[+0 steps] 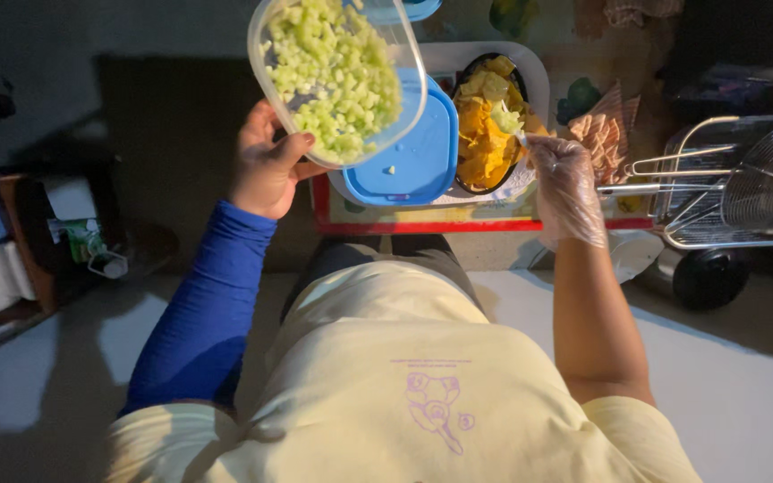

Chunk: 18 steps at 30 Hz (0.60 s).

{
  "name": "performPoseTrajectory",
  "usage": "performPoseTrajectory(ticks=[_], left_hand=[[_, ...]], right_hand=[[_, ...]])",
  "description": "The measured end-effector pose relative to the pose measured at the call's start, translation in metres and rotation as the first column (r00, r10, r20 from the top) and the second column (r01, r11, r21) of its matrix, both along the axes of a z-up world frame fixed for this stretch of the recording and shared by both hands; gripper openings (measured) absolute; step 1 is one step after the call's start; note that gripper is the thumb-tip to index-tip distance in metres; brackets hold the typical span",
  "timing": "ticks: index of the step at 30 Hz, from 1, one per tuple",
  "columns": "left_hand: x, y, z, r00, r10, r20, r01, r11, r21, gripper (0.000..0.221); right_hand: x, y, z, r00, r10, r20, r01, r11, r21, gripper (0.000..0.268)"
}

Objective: The person places chopped cucumbers, corn, and ground meat from plastic containers onto a tray that already contains a baked potato and other food items using a fork.

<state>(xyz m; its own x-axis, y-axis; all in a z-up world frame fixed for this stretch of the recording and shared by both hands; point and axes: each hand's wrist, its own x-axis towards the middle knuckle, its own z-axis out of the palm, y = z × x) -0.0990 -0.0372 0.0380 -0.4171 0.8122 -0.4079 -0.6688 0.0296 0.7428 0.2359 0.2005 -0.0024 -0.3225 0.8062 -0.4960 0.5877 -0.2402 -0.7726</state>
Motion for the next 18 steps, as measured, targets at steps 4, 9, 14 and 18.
performPoseTrajectory(ticks=[4,9,14,18], left_hand=[[-0.016,-0.005,0.004,0.999,-0.031,-0.03,0.03,0.999,-0.017,0.06],[-0.036,-0.011,0.008,0.997,-0.076,-0.004,0.076,0.997,-0.005,0.06],[-0.05,-0.018,0.011,0.995,-0.096,-0.001,0.096,0.995,0.023,0.059],[-0.061,-0.022,0.014,0.992,-0.122,-0.017,0.122,0.993,0.004,0.06]], right_hand=[[0.009,-0.005,-0.049,0.997,0.065,0.039,-0.073,0.969,0.235,0.021],[-0.009,-0.024,-0.044,0.999,0.04,0.035,-0.05,0.921,0.387,0.024],[-0.027,-0.035,-0.038,0.996,0.077,0.053,-0.093,0.837,0.54,0.029],[-0.032,-0.038,-0.042,0.967,0.056,0.248,-0.213,0.709,0.672,0.035]])
